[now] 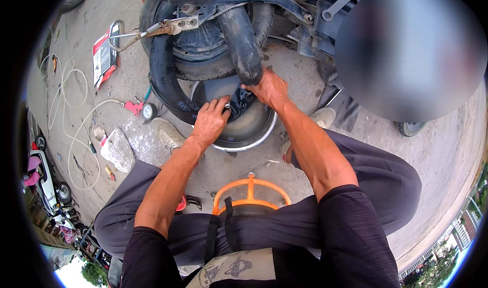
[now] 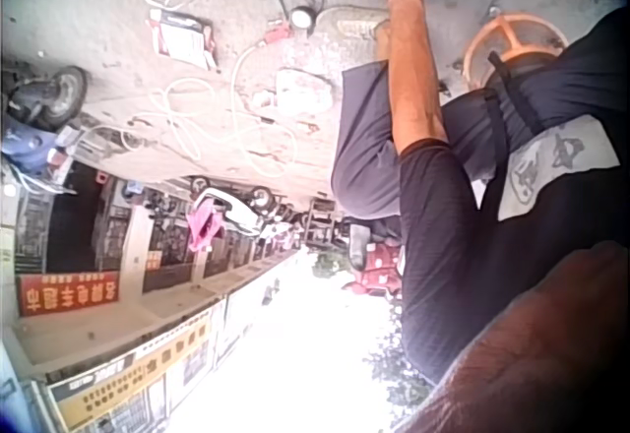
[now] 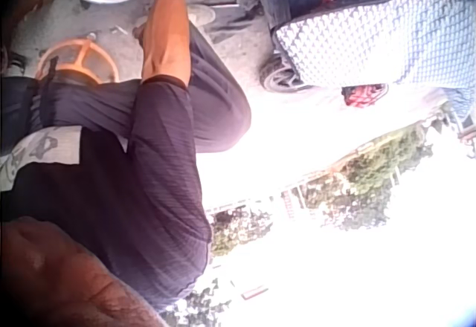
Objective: The person rotates and handles an inner tube in a basin of water to locate a leak, then wipes the surface with a cloth and applies a patch to the tube.
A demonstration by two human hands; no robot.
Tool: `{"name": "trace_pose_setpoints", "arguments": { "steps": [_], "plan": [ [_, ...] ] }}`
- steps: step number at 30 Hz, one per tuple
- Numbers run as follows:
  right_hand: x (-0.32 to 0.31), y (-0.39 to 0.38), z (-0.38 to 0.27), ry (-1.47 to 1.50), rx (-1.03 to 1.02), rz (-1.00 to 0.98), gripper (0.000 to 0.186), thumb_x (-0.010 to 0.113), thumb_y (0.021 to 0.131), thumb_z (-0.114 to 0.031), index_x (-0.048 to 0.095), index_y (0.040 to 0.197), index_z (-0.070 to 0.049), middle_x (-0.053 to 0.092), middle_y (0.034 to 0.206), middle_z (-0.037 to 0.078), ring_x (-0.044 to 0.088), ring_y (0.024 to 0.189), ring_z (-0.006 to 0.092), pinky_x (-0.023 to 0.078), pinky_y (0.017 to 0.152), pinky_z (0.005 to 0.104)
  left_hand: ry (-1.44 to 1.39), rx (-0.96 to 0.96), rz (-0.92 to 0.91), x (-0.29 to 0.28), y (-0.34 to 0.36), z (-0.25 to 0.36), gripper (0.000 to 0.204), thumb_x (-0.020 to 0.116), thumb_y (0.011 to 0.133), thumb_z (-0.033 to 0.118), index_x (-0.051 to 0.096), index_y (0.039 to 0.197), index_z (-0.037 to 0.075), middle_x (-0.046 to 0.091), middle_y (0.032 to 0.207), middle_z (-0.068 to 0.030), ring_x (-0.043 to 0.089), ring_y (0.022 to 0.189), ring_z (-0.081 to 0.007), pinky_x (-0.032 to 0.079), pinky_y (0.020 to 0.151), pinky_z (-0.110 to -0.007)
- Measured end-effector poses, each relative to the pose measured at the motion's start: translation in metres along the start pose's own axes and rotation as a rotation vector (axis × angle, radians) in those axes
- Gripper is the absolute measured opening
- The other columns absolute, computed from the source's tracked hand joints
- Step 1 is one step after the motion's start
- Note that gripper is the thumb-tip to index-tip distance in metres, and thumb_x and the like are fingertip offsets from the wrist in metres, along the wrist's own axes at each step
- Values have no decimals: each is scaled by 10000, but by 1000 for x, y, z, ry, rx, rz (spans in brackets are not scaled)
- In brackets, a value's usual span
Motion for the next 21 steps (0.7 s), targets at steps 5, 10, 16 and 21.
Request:
{"name": "trace_pose_setpoints", "arguments": {
  "steps": [5, 10, 16, 21],
  "plan": [
    [2, 2, 1, -14, 10, -2, 687, 809, 751, -516, 602, 1309, -172, 654, 1252, 136, 623, 1170, 336, 496, 966, 439, -5, -3, 9, 2, 0, -1, 135, 620, 789, 108, 714, 860, 43, 578, 1272, -89, 580, 989, -222, 460, 786, -340],
    [-1, 1, -2, -4, -8, 3, 640, 818, 743, -506, 640, 1259, -171, 668, 1225, 140, 633, 1147, 344, 506, 953, 435, -13, -2, 34, 2, 1, 0, 110, 616, 786, 104, 695, 827, 40, 581, 1257, -97, 581, 980, -222, 461, 783, -343],
    [-1, -1, -3, -1, -49, 65, 680, 822, 729, -547, 660, 1183, -67, 711, 1129, 173, 667, 1081, 356, 507, 924, 430, -3, -1, 30, 2, 1, 0, 108, 613, 786, 104, 691, 821, 39, 584, 1243, -93, 580, 977, -221, 460, 779, -339],
    [-1, 1, -3, -4, -27, 26, 677, 815, 739, -538, 636, 1234, -113, 688, 1185, 149, 647, 1121, 343, 503, 940, 435, -5, -6, 26, -1, 2, 0, 104, 614, 781, 104, 690, 819, 44, 585, 1241, -84, 578, 975, -215, 458, 778, -337]
  ]
}}
Point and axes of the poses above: each hand's wrist, its own y-axis towards the middle knuckle, its own x-axis out of the palm, z = x × y, the point moved 5 cm from there along y, towards the middle knuckle
